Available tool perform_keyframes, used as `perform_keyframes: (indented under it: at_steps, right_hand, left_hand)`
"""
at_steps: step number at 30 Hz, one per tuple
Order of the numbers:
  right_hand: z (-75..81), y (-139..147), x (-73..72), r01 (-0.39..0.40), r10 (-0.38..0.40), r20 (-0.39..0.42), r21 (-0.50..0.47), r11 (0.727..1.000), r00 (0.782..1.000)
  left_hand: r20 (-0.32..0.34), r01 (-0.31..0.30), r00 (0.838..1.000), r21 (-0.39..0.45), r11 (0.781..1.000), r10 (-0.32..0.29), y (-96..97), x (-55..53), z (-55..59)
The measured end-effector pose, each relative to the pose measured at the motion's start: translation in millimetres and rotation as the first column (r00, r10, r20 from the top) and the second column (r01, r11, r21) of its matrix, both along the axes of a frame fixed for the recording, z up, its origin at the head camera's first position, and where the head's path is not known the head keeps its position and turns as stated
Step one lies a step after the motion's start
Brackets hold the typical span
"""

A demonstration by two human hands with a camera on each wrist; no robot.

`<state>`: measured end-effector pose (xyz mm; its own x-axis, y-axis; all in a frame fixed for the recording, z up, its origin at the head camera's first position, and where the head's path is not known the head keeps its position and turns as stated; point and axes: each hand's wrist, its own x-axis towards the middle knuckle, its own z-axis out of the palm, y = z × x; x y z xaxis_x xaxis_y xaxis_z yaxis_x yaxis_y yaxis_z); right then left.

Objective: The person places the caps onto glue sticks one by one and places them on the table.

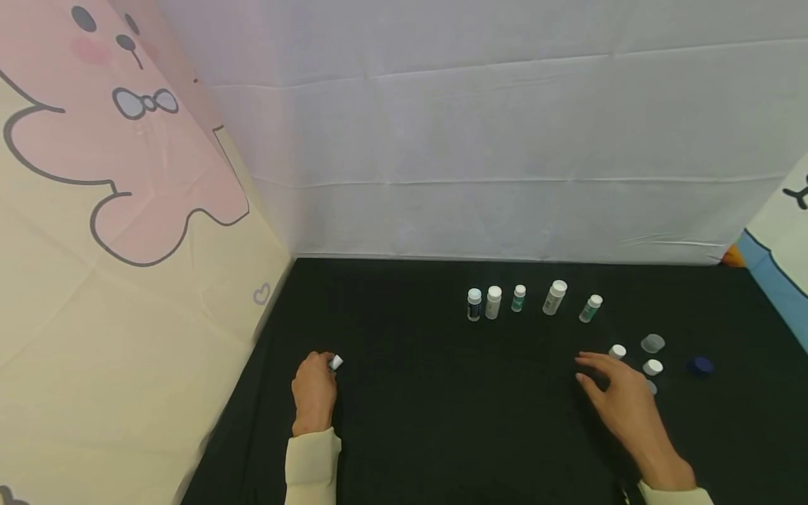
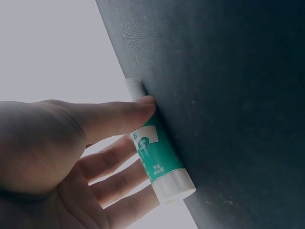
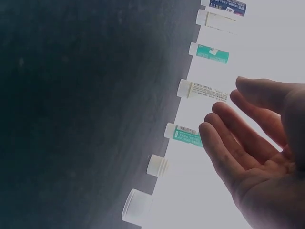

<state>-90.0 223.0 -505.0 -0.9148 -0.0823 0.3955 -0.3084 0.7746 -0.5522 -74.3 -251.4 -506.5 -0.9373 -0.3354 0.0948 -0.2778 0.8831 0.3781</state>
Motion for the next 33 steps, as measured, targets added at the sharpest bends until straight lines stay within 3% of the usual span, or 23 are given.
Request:
perform_keyframes:
  at_steps: [8, 17, 25, 33]
  right_hand:
    - [-0.2, 10.4, -1.5, 0.023, -0.023, 0.010, 0.014, 1.000, 1.000]
    - [2.3, 23.4, -1.2, 0.052, -0.050, -0.064, 0.033, 0.998, 0.997]
    - [6.3, 34.2, 0.7, 0.091, -0.089, -0.032, 0.052, 0.995, 0.995]
    - [9.1, 42.4, 3.6, 0.126, -0.127, 0.021, 0.041, 0.991, 0.992]
  left_hand:
    - [0.021, -0.012, 1.000, 0.000, 1.000, 0.012, -0.4, -0.4, 0.2]
    - [-0.050, 0.019, 0.998, -0.094, 0.995, -0.024, 8.2, -1.5, 4.0]
    - [-0.122, 0.047, 0.991, -0.082, 0.995, -0.057, 30.7, -9.6, 9.1]
    - [-0.172, 0.107, 0.977, -0.124, 0.986, -0.128, 60.8, -15.6, 13.2]
